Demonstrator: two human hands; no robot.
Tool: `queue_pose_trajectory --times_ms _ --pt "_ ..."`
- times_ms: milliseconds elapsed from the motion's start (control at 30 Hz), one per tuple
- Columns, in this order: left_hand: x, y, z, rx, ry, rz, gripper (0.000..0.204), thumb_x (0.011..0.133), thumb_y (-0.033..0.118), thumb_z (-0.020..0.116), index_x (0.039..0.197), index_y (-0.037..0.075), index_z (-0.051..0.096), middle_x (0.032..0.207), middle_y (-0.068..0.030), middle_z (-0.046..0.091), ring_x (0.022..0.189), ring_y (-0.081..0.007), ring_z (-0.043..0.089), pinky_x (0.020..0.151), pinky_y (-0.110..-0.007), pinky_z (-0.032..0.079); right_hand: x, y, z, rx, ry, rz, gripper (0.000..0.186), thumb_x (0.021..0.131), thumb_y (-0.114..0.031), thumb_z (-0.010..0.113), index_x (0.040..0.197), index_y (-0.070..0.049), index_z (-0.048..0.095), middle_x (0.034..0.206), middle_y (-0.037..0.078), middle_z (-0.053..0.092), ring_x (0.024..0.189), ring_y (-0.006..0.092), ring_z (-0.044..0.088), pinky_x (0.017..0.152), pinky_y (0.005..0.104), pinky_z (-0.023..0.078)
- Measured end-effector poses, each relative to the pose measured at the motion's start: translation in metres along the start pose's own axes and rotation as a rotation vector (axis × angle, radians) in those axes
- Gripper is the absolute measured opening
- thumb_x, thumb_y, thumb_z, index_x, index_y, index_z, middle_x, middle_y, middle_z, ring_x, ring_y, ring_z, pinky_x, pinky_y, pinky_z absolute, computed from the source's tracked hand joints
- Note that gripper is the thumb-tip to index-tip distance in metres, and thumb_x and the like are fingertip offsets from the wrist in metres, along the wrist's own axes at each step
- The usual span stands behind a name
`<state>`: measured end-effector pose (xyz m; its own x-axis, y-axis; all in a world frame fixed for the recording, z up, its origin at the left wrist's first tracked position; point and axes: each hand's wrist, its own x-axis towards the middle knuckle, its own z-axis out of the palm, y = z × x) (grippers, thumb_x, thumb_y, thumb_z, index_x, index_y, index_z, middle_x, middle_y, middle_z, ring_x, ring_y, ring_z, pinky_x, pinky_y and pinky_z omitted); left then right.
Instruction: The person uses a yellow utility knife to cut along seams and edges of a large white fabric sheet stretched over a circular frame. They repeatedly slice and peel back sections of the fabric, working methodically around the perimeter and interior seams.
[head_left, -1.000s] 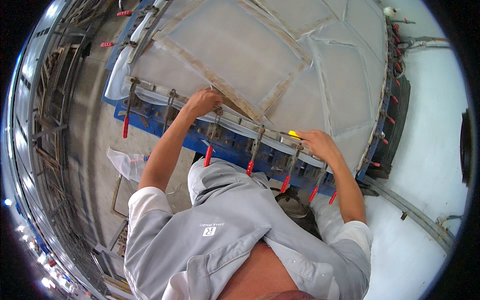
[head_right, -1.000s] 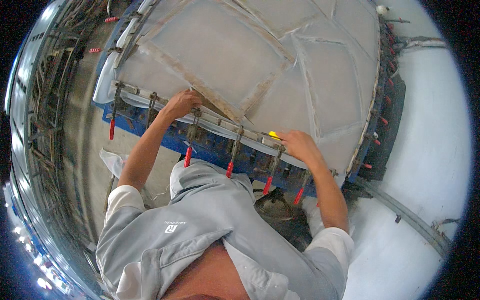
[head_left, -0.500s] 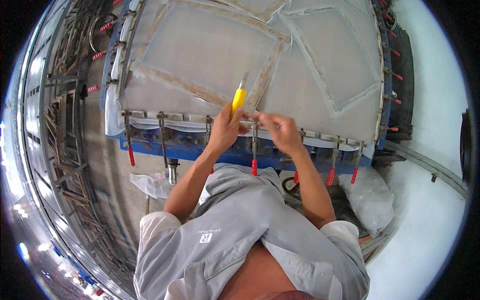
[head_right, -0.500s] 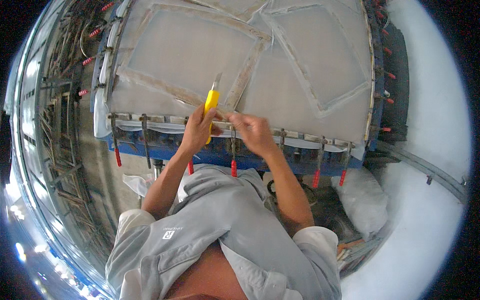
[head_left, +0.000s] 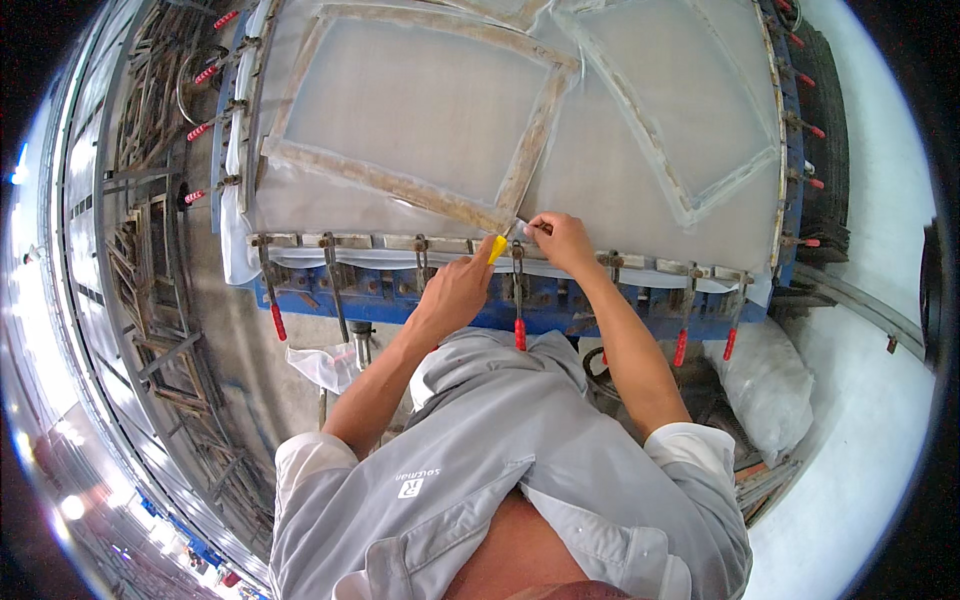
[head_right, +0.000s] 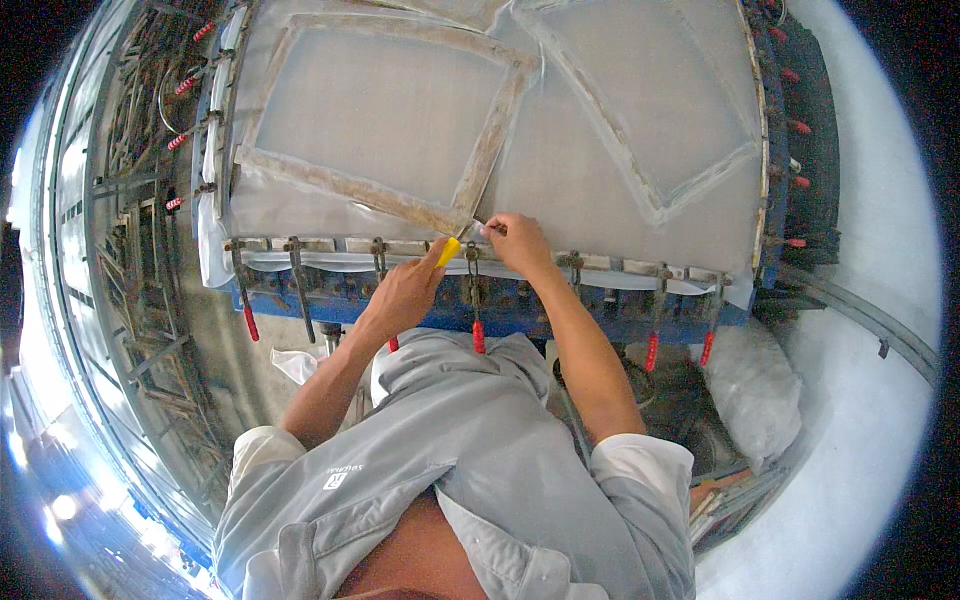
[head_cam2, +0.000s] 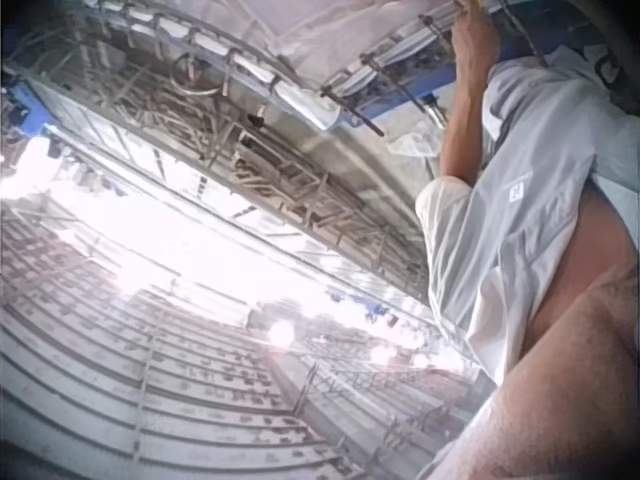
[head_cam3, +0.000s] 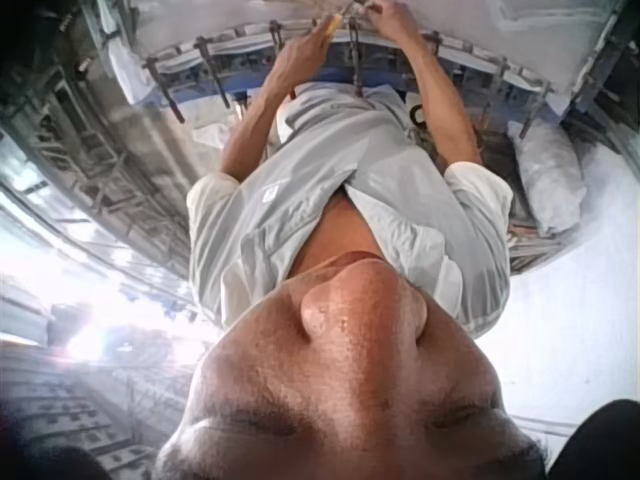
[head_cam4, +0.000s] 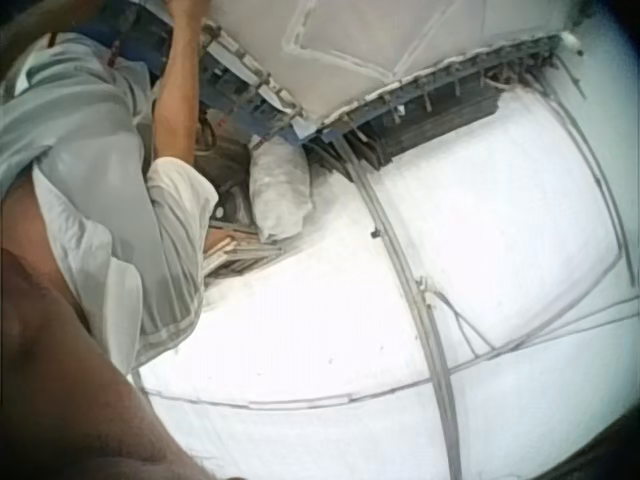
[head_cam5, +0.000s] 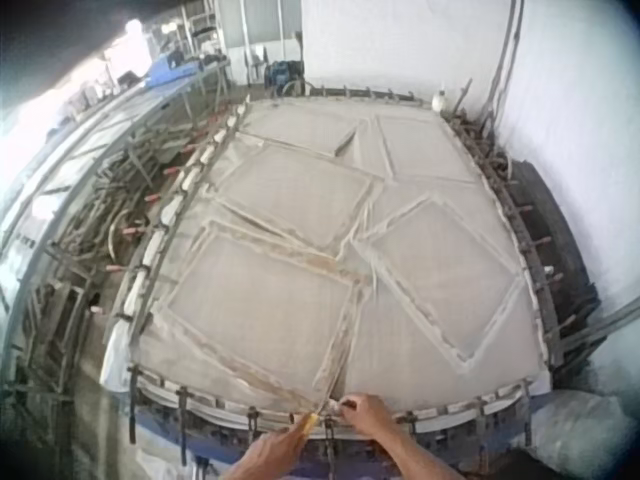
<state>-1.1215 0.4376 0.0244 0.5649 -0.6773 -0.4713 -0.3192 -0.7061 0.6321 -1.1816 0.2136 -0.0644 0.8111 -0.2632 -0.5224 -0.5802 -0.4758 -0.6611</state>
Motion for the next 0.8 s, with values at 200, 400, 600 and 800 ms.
queue_pose_trajectory --times_ms 200,400,600,800 --pt "0.006 0.000 0.011 0.036 0.011 -0.001 0.051 0.104 0.020 0.051 0.152 0.008 0.036 0.088 -0.0290 0.067 0.077 -0.0512 0.067 0.067 -0.060 0.053 -0.004 0.005 0.012 0.062 0.134 -0.073 0.026 0.089 -0.036 0.074 0.094 -0.011 0.078 0.077 0.013 0.072 0.074 0.0322 0.071 0.067 0.0435 0.054" --pt "0.008 -0.002 0.021 0.053 0.014 -0.018 0.053 0.104 0.020 0.051 0.152 0.007 0.035 0.088 -0.0294 0.067 0.077 -0.0520 0.067 0.068 -0.061 0.053 -0.008 0.011 0.018 0.028 0.260 -0.193 0.019 0.090 -0.024 0.075 0.096 -0.007 0.077 0.081 0.010 0.072 0.070 0.0237 0.069 0.065 0.0355 0.052" --pt "0.017 0.006 0.023 0.173 -0.020 -0.076 0.053 0.101 0.017 0.050 0.152 0.007 0.038 0.087 -0.0262 0.070 0.079 -0.0494 0.069 0.069 -0.059 0.056 -0.013 0.016 0.029 0.022 0.337 -0.315 0.016 0.092 -0.023 0.070 0.100 -0.011 0.075 0.095 0.010 0.071 0.086 0.0331 0.069 0.073 0.0443 0.055" --pt "0.015 0.004 0.019 0.218 -0.036 -0.051 0.054 0.099 0.015 0.051 0.151 0.005 0.038 0.084 -0.0268 0.070 0.077 -0.0496 0.069 0.068 -0.060 0.057 -0.010 0.017 0.033 0.011 0.412 -0.356 0.009 0.093 -0.016 0.070 0.097 -0.008 0.074 0.090 0.008 0.070 0.076 0.0279 0.068 0.067 0.0378 0.052"
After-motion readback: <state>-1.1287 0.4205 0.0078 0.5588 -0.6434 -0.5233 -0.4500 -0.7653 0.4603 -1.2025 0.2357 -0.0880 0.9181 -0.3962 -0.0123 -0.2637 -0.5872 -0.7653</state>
